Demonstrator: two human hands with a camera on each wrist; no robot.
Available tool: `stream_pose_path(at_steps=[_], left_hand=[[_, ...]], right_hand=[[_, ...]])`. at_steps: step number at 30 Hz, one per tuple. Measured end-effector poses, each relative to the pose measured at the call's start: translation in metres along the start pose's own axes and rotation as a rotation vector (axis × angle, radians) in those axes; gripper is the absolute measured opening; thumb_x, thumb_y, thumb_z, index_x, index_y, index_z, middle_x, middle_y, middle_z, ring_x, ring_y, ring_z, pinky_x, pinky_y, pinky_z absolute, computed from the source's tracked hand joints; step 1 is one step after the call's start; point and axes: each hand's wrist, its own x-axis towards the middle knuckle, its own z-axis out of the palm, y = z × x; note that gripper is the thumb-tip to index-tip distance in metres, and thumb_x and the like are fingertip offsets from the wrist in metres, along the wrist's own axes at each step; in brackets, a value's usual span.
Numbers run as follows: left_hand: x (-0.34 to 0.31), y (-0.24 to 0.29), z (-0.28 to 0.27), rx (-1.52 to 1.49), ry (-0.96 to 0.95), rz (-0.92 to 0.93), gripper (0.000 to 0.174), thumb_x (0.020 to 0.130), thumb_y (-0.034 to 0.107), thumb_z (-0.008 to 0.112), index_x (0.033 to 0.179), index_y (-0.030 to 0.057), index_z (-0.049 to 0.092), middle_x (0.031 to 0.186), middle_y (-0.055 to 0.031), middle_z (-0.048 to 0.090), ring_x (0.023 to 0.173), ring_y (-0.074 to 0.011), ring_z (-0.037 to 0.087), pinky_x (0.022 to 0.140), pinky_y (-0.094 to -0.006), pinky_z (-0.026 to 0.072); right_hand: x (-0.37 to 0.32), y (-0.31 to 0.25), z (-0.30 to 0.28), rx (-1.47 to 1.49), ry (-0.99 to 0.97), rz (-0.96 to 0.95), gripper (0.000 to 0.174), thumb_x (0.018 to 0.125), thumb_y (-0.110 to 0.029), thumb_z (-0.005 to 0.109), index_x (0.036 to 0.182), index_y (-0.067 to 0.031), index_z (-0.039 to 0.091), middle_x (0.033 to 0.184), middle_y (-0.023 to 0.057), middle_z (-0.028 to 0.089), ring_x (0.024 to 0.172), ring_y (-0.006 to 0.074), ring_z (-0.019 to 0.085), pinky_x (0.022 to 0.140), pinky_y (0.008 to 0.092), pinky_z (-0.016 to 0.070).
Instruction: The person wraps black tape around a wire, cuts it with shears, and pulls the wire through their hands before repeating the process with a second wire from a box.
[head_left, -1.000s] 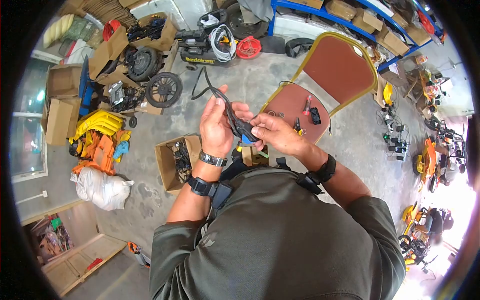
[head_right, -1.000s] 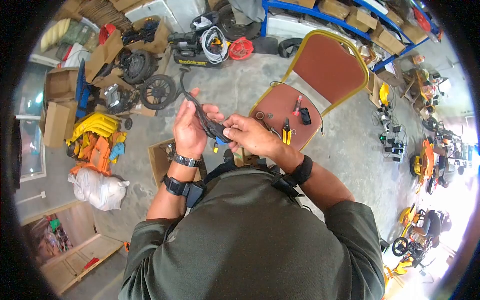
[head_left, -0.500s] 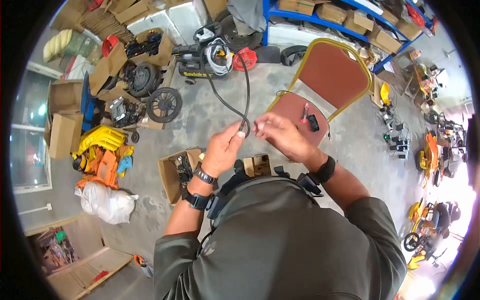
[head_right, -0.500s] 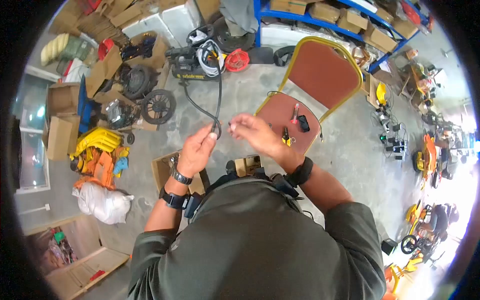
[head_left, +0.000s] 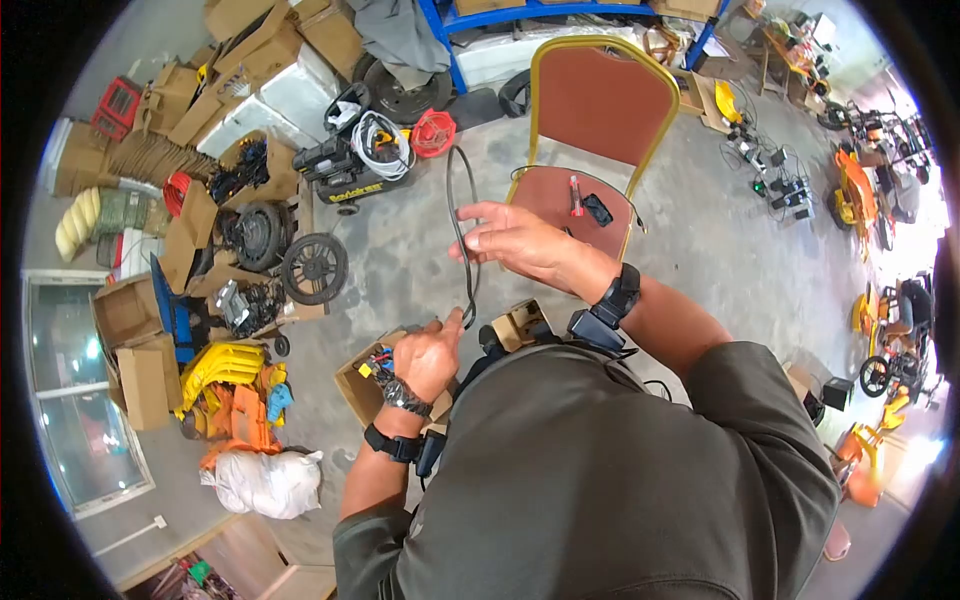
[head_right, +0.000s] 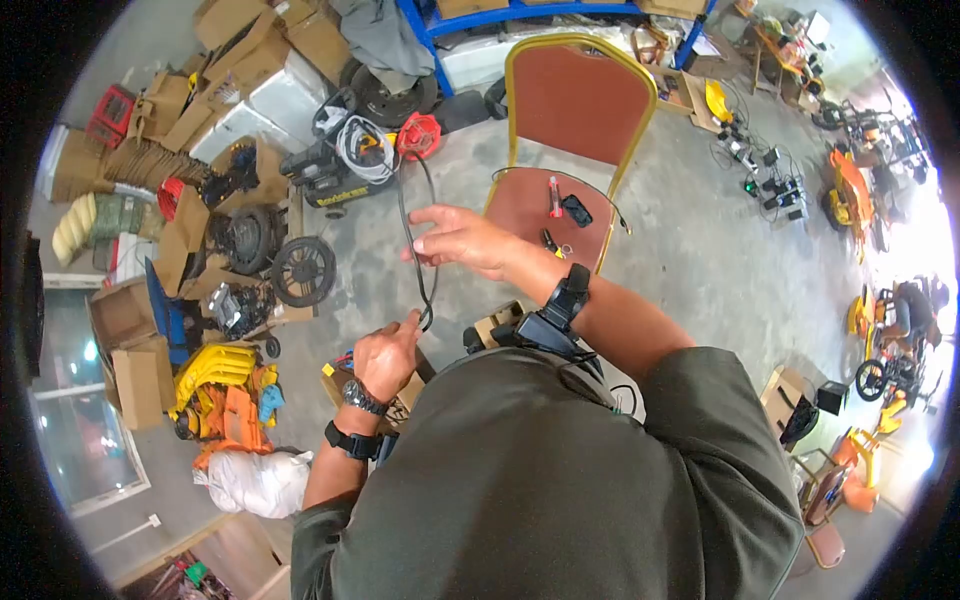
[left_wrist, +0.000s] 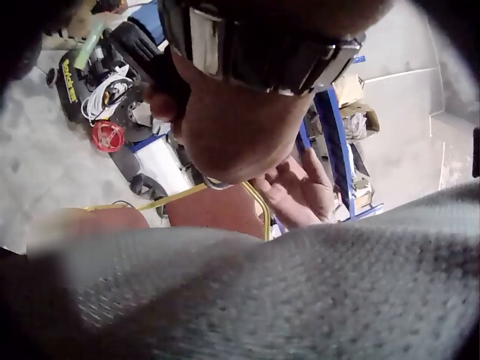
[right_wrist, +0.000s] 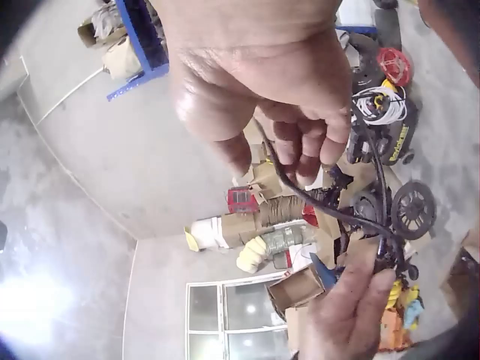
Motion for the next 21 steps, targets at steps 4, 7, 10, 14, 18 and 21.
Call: stream_pose_path(at_steps=[4,7,10,14,18,21], left_hand=[[-0.016,-0.025,0.010,-0.038,-0.029,-0.129,0.026,0.092,0.022,0.060,0.116,0.0101,0.065,0.082,-0.0158,0.068,0.069,-0.0380,0.065,0.059,-0.0465,0.0512],[-0.035,-0.049,0.024,-0.119,0.120,-0.167,0.026,0.093,0.023,0.057,0.115,0.0113,0.066,0.086,-0.0149,0.070,0.072,-0.0358,0.067,0.061,-0.0457,0.0526],[-0.048,-0.065,0.014,-0.047,0.134,-0.177,0.027,0.092,0.022,0.059,0.116,0.0112,0.067,0.088,-0.0149,0.071,0.073,-0.0349,0.068,0.063,-0.0444,0.0535],[-0.051,-0.061,-0.013,-0.044,0.171,-0.134,0.025,0.089,0.015,0.063,0.114,0.0106,0.066,0.083,-0.0139,0.069,0.072,-0.0336,0.067,0.061,-0.0435,0.0523],[-0.044,-0.046,-0.038,0.055,0.134,-0.105,0.024,0.088,0.012,0.065,0.112,0.0101,0.066,0.080,-0.0139,0.067,0.071,-0.0338,0.065,0.061,-0.0432,0.0518],[-0.038,-0.034,-0.055,0.042,0.157,-0.098,0.025,0.088,0.011,0.065,0.113,0.0107,0.066,0.083,-0.0154,0.067,0.071,-0.0365,0.064,0.062,-0.0441,0.0517]], right_hand=[[-0.008,-0.014,-0.021,0.285,-0.022,-0.175,0.040,0.093,-0.020,0.067,0.126,-0.0016,0.053,0.100,0.0113,0.068,0.098,0.0240,0.064,0.091,0.0387,0.0487],[-0.025,-0.029,-0.029,0.240,0.008,-0.138,0.032,0.094,-0.022,0.066,0.117,-0.0016,0.058,0.085,0.0069,0.066,0.086,0.0215,0.067,0.081,0.0339,0.0506],[-0.034,-0.026,-0.039,-0.046,0.126,0.008,0.030,0.091,-0.014,0.064,0.116,0.0006,0.057,0.072,0.0034,0.063,0.071,0.0172,0.065,0.066,0.0277,0.0489],[-0.049,-0.036,-0.050,-0.532,0.094,0.178,0.027,0.088,-0.011,0.060,0.111,0.0024,0.059,0.072,0.0038,0.063,0.066,0.0118,0.062,0.060,0.0270,0.0491],[-0.050,-0.047,-0.057,-1.033,0.135,0.183,0.027,0.087,-0.022,0.062,0.106,-0.0019,0.063,0.075,0.0118,0.066,0.071,0.0246,0.066,0.065,0.0380,0.0514],[-0.054,-0.056,-0.064,-1.484,0.150,-0.032,0.028,0.087,-0.029,0.063,0.103,-0.0062,0.065,0.077,0.0171,0.066,0.077,0.0352,0.066,0.070,0.0473,0.0508]])
